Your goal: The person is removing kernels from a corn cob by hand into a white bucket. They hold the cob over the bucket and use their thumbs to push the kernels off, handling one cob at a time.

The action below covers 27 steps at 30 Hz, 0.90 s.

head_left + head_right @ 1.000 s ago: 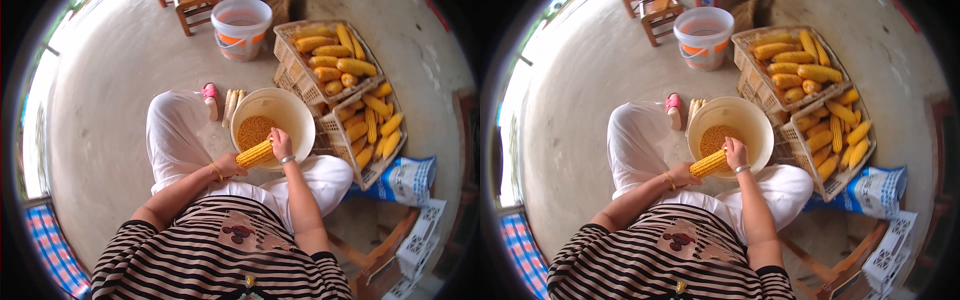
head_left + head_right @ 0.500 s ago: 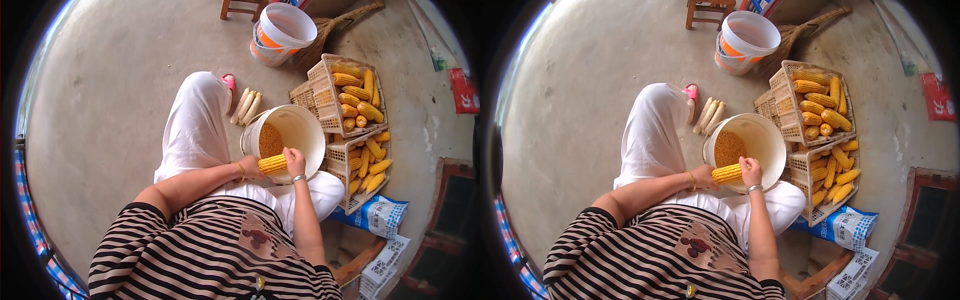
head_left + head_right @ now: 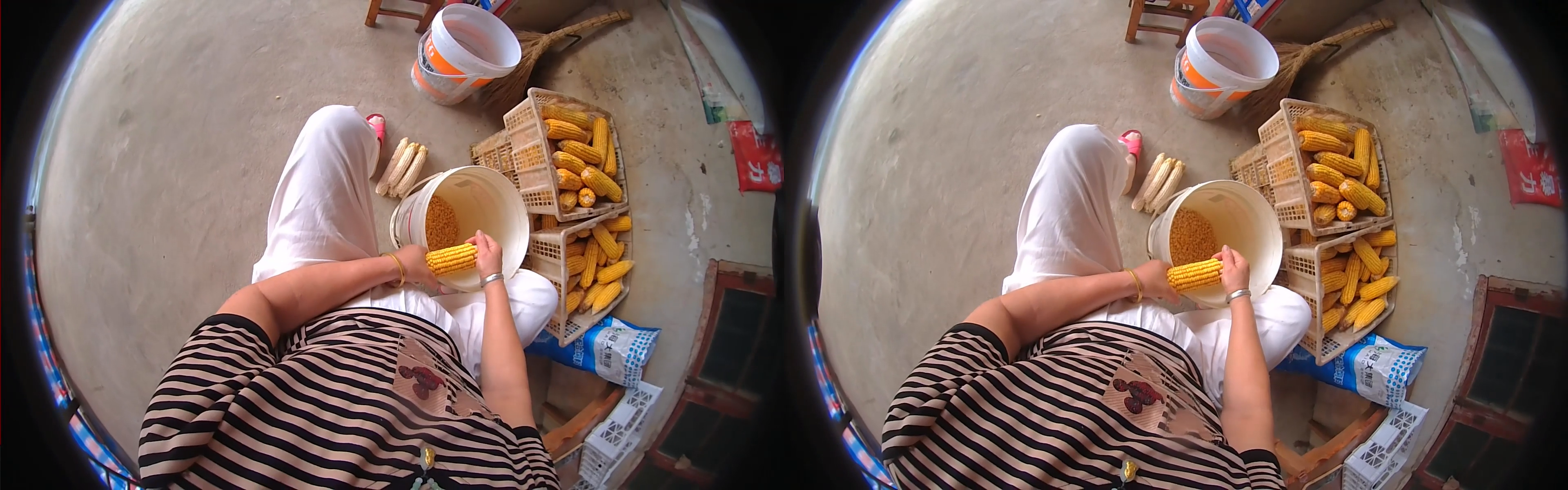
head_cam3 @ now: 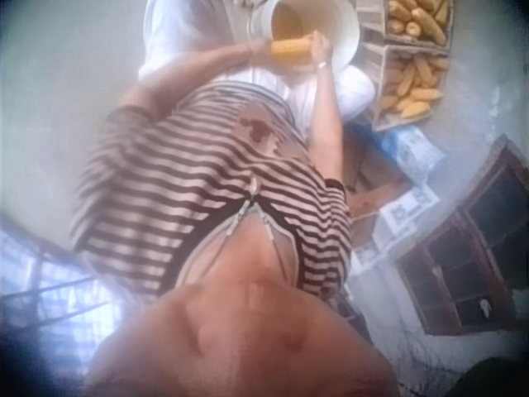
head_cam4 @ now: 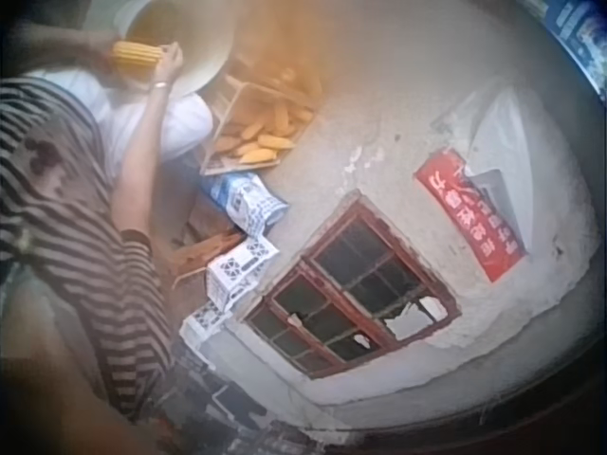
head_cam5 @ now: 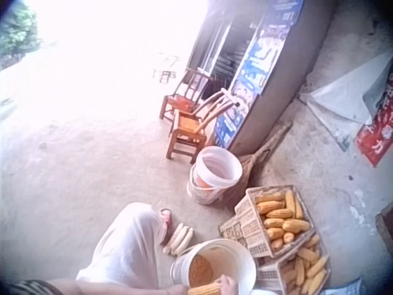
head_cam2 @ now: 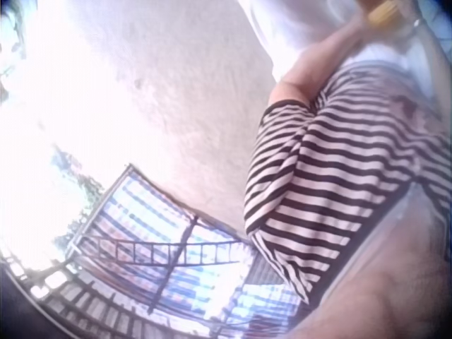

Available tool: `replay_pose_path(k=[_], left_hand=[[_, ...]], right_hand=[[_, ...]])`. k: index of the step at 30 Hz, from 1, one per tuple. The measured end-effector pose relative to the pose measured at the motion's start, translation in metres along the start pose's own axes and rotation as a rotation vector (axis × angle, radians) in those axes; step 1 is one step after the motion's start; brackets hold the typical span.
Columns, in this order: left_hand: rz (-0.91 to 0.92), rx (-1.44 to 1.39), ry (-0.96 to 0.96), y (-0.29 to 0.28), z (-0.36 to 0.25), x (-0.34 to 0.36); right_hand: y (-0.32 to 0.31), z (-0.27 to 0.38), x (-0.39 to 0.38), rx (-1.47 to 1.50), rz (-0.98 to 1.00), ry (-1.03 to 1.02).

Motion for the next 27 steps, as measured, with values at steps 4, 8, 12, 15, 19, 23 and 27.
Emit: replay_pose_path(k=[4,8,12,15,19,23,27], left_hand=[[-0.029,0.062,0.035,0.001,-0.006,-0.008],[-0.213,0.158,0.051,-0.011,-0.015,-0.024],[-0.322,0.346,-0.006,-0.012,-0.021,-0.026],[-0.339,0.403,-0.03,-0.008,-0.016,-0.017],[-0.387,0.393,0.002,-0.006,-0.014,-0.015],[-0.378,0.42,0.01,-0.005,-0.019,-0.018],[-0.384,0.45,-0.023,-0.002,-0.023,-0.021]], right_hand=[[-0.003,0.0,-0.003,0.086,-0.046,0.009],[0.007,0.023,-0.018,0.301,-0.043,0.096],[0.016,0.027,-0.016,0.25,-0.112,0.142],[0.012,-0.012,-0.001,0.246,-0.202,0.064],[0.008,0.003,-0.002,0.136,-0.19,-0.06],[0.01,0.002,-0.005,0.105,-0.252,-0.083],[0.019,0.031,-0.019,0.038,-0.383,-0.062]])
Point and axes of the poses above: each hand's wrist, its own x-axis towards the middle knuckle, its own y-axis out of the palm, z = x × y, the point moved 4 cm from there along x, towards the middle knuckle, and after that the axes turned 15 degrees about z, right-handed, at the moved point
